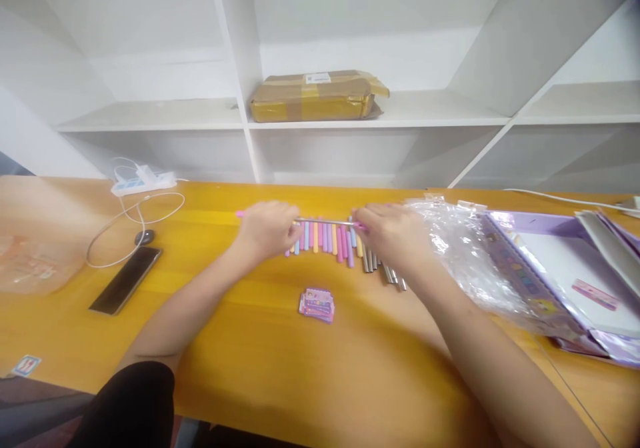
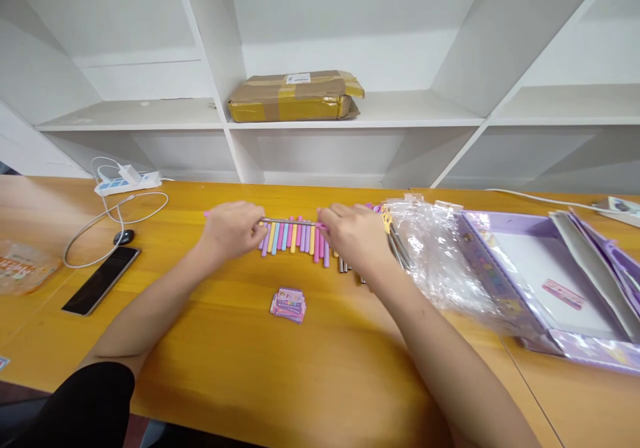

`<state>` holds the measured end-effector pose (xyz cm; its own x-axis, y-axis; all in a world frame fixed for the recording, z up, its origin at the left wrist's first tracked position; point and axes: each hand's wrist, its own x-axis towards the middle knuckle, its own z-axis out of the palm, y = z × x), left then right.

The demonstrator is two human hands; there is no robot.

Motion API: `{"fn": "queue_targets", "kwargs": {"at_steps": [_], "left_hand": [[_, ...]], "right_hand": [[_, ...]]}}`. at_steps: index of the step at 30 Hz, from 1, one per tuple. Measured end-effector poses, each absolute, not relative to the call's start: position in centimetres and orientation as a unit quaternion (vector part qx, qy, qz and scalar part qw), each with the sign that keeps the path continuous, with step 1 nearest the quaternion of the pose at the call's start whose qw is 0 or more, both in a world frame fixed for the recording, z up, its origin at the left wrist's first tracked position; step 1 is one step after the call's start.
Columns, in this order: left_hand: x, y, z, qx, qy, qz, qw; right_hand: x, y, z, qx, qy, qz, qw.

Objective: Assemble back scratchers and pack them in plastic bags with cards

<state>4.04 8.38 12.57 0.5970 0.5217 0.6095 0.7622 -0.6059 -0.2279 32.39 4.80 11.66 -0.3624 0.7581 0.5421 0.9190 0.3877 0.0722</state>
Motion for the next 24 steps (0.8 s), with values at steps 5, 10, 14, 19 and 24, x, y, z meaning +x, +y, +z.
{"fn": "queue_targets", "kwargs": {"at_steps": [5,10,14,19,24], "left_hand": [[-1.2,12.8,14.8,-0.813,-0.421,-0.279,0.291],[-5.9,15.6,15.9,-0.798,-0.442,-0.293,0.288],[-7.9,16.1,16.3,-0.784,-0.492,-0.262,0.271],[-7.6,16.0,16.1,-0.790,-0.511,-0.212,0.264],[-6.8,15.9,16.0,-0.779,-0.535,-0.222,0.242]], "right_hand": [[39.3,6.4,13.4,-0.623,-0.713,-0.220,0.234],[46.8,7.1,14.0,-0.639,-0.704,-0.212,0.227],[51.1,7.0,13.7,-0.653,-0.652,-0.277,0.268],[52.4,6.7,13.8,-0.632,-0.643,-0.309,0.302],[52.0,6.8,13.9,-0.669,-0.629,-0.274,0.285]]}}
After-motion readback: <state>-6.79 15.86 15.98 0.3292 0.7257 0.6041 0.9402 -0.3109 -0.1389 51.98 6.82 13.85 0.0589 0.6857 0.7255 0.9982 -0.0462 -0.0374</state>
